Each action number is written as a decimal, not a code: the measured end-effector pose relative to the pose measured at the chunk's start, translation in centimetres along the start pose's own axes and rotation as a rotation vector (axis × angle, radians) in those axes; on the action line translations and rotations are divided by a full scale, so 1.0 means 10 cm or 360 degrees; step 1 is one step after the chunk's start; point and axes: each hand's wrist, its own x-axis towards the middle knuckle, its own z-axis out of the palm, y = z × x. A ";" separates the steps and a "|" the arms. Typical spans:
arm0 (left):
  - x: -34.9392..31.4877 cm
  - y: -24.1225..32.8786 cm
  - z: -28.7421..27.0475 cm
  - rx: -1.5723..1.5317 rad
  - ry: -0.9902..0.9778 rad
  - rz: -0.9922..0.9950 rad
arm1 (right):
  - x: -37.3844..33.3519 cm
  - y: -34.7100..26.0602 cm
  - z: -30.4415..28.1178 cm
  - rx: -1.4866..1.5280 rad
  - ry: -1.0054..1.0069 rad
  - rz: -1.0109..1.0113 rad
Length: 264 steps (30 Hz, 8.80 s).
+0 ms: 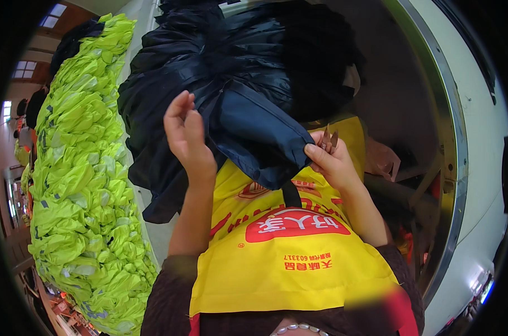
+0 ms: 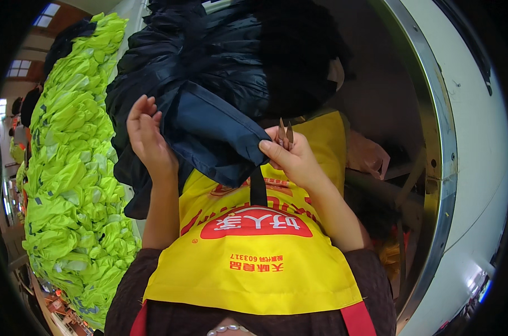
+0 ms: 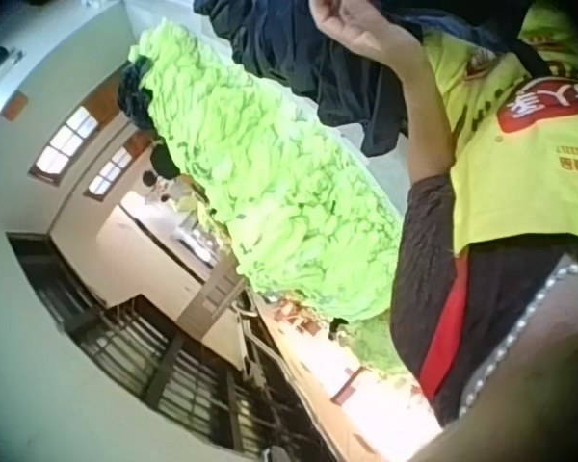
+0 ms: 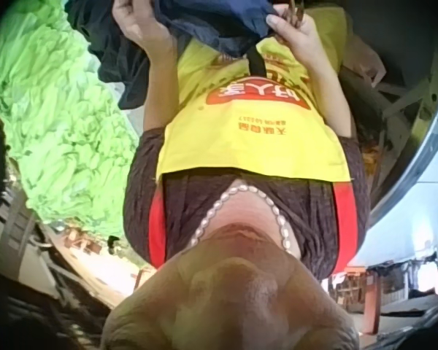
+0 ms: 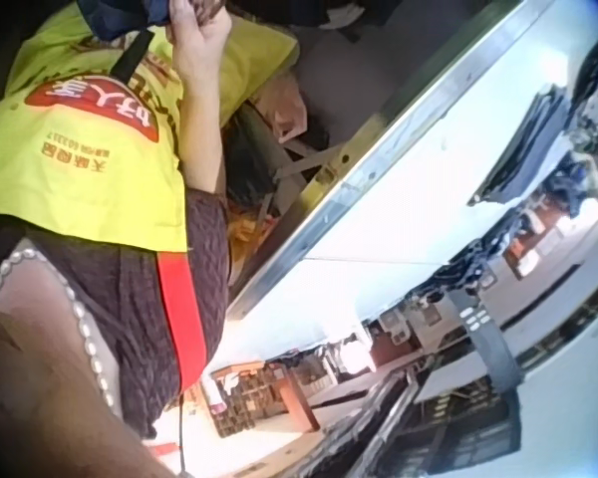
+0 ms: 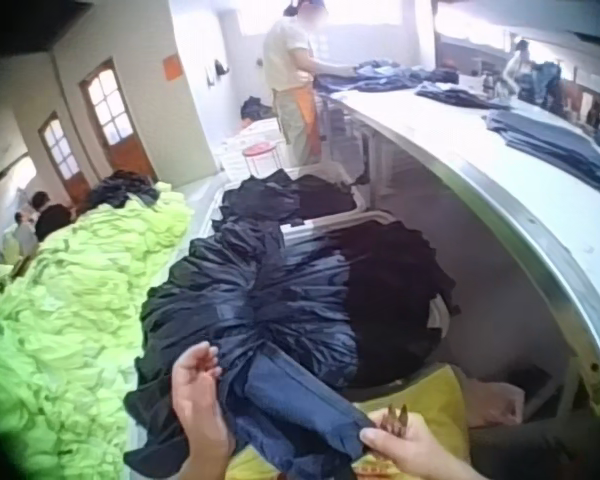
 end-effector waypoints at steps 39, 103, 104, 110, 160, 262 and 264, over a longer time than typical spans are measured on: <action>0.00 -0.07 -0.32 -0.0308 -0.1076 -0.1464 | 0.61 -0.11 -0.08 -0.0321 -0.0530 -0.0055; -0.23 0.12 0.19 -0.0370 -0.1183 -0.1293 | 0.10 -0.13 0.22 -0.1366 0.0043 -0.1326; -0.24 0.10 0.20 -0.0412 -0.1124 -0.1292 | 0.08 -0.16 0.22 -0.1425 -0.0116 -0.1412; -0.24 0.09 0.19 -0.0445 -0.1017 -0.1391 | -0.12 -0.34 0.25 -0.1352 -0.0775 -0.1254; -0.27 0.08 0.27 -0.0550 -0.0900 -0.1728 | -0.22 0.12 0.16 -0.1698 0.0336 -0.0981; 0.25 -0.75 0.37 -0.1387 -0.0230 -0.1820 | 0.97 0.47 -0.86 0.0423 0.0020 0.0636; 0.04 -0.66 0.17 -0.1075 -0.0676 -0.1807 | 0.83 0.24 -0.58 0.0058 0.0058 0.0461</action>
